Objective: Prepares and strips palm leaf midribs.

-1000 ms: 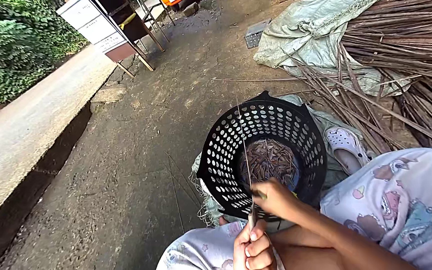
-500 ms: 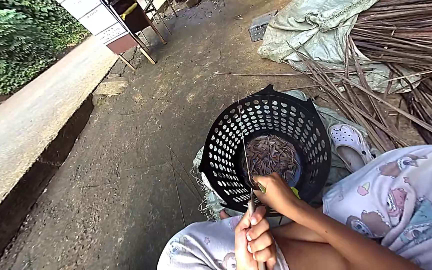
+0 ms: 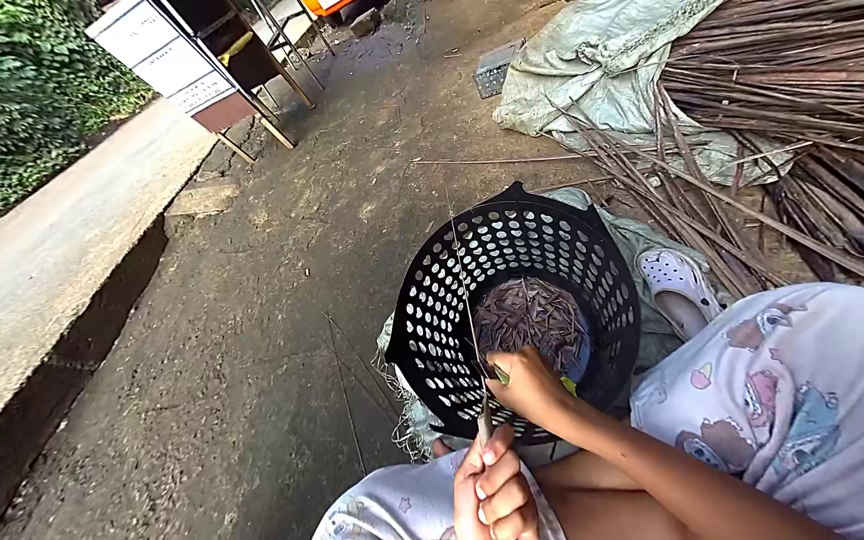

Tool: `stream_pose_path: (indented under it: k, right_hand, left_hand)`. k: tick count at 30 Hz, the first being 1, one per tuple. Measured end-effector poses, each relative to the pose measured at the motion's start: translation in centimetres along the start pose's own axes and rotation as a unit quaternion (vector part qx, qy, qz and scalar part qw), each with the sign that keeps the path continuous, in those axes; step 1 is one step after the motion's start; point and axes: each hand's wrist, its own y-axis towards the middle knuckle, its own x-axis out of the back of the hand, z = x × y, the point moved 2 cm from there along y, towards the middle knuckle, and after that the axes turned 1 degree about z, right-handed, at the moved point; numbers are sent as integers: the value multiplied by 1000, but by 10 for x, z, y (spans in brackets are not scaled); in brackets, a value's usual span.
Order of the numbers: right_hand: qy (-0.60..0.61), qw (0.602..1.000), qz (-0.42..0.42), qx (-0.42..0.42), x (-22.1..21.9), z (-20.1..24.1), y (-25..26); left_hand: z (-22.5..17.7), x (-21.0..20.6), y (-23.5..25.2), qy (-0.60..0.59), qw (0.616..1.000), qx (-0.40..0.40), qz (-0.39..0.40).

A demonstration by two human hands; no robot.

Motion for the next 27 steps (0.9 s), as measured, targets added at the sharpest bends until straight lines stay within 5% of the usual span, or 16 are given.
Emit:
stream_pose_path:
  k: [7,15,20,22,27]
  right_hand:
    - [92,993,-47,-56,20,-7,12]
    - [90,993,17,69,-1,-1,-26]
    - [95,995,-23,29,16,-6,-9]
    - [94,993,10,76,18,-5,-11]
    - [342,909,110,211,6,-24,-15]
  left_hand:
    - [15,1,-5,19,997,39,-57]
    - [7,-2,-7,17,999,31,-32]
    - [10,1,-13,47,996,69,-41]
    - [8,0,-16,77,994,63,-47]
    - [5,2,-14,99,993,69,8]
